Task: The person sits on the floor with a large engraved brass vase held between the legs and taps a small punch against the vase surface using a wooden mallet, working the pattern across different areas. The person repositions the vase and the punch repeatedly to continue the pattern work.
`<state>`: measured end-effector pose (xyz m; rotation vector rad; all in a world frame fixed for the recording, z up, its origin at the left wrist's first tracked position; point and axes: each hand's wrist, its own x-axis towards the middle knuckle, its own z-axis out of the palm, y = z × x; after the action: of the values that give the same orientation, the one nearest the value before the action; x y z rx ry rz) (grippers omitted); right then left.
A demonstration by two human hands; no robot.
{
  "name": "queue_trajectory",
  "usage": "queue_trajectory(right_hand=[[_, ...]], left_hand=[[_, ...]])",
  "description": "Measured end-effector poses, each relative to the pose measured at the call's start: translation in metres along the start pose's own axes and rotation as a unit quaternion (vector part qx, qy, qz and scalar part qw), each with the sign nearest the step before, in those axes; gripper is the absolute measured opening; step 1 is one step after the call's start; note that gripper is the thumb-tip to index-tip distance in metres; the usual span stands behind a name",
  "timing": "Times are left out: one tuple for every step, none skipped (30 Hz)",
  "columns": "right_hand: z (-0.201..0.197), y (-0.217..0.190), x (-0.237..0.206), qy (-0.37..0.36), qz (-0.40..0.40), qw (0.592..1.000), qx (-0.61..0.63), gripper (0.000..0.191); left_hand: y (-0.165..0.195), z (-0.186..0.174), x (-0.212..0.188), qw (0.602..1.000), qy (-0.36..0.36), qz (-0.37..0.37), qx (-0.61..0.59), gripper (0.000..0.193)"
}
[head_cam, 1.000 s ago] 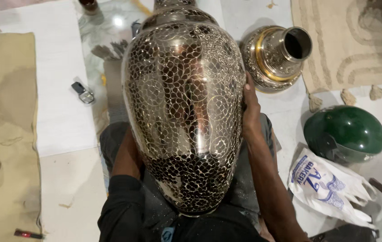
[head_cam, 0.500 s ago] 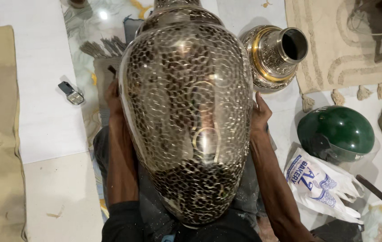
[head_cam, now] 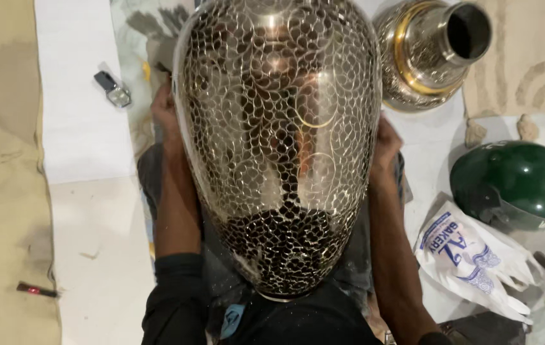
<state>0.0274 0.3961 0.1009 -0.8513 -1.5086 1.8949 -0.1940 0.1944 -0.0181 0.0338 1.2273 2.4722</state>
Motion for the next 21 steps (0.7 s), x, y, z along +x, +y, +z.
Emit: queue_trajectory(right_hand=[[-0.004,-0.006,0.000,0.000,0.084,0.990,0.113,0.043],[-0.007,-0.012,-0.002,0.016,0.096,0.994,0.055,0.048],[-0.011,-0.019,-0.009,0.035,0.108,0.994,-0.006,0.054],[-0.014,-0.025,-0.014,0.054,0.119,0.989,-0.067,0.059],[-0.013,-0.028,-0.019,0.042,0.113,0.991,-0.064,0.062],[-0.011,-0.029,-0.023,0.028,0.106,0.992,-0.060,0.064],[-0.008,-0.030,-0.024,0.012,0.096,0.994,-0.055,0.066],[-0.002,-0.027,-0.025,0.009,0.069,0.994,-0.086,0.064],[0.002,-0.024,-0.025,0.008,0.041,0.992,-0.117,0.063],[0.005,-0.021,-0.025,0.008,0.013,0.988,-0.151,0.062],[0.007,-0.019,-0.025,0.003,0.023,0.990,-0.142,0.062],[0.010,-0.019,-0.025,0.001,0.033,0.990,-0.134,0.063],[0.011,-0.018,-0.025,0.001,0.044,0.991,-0.125,0.063],[0.010,-0.018,-0.025,-0.002,0.051,0.994,-0.096,0.063],[0.008,-0.017,-0.026,-0.006,0.059,0.996,-0.066,0.063],[0.007,-0.019,-0.027,-0.009,0.066,0.997,-0.036,0.064],[0.007,-0.021,-0.029,-0.017,0.052,0.998,-0.031,0.064],[0.008,-0.023,-0.030,-0.026,0.039,0.998,-0.030,0.065],[0.009,-0.025,-0.030,-0.038,0.032,0.998,-0.030,0.065],[0.011,-0.026,-0.032,-0.011,0.070,0.997,0.003,0.066],[0.012,-0.026,-0.032,0.012,0.102,0.994,0.039,0.067]], left_hand=[[-0.004,0.003,-0.002,1.000,-0.007,0.000,0.019,0.049],[-0.008,0.007,-0.005,0.999,-0.014,0.001,0.037,0.048],[-0.012,0.013,-0.007,0.998,-0.022,-0.001,0.057,0.048],[-0.015,0.019,-0.009,0.997,-0.027,-0.008,0.066,0.047],[-0.017,0.024,-0.011,0.996,-0.034,-0.012,0.082,0.047],[-0.018,0.028,-0.012,0.995,-0.039,-0.016,0.096,0.046],[-0.018,0.034,-0.013,0.994,-0.046,-0.019,0.101,0.045],[-0.017,0.037,-0.015,0.992,-0.050,-0.024,0.114,0.045],[-0.016,0.041,-0.016,0.990,-0.058,-0.027,0.122,0.044],[-0.016,0.045,-0.018,0.990,-0.062,-0.034,0.126,0.044],[-0.016,0.046,-0.018,0.989,-0.066,-0.037,0.127,0.043],[-0.017,0.048,-0.020,0.988,-0.070,-0.042,0.129,0.042],[-0.017,0.049,-0.020,0.988,-0.075,-0.044,0.131,0.042],[-0.019,0.048,-0.020,0.988,-0.077,-0.046,0.129,0.041],[-0.020,0.048,-0.019,0.988,-0.080,-0.048,0.126,0.041],[-0.020,0.044,-0.018,0.989,-0.080,-0.049,0.115,0.040],[-0.021,0.042,-0.014,0.989,-0.081,-0.049,0.116,0.040],[-0.020,0.037,-0.012,0.989,-0.083,-0.047,0.111,0.039],[-0.018,0.032,-0.008,0.990,-0.083,-0.046,0.101,0.038],[-0.016,0.024,-0.006,0.992,-0.074,-0.043,0.090,0.038],[-0.012,0.018,-0.003,0.994,-0.067,-0.040,0.071,0.037]])
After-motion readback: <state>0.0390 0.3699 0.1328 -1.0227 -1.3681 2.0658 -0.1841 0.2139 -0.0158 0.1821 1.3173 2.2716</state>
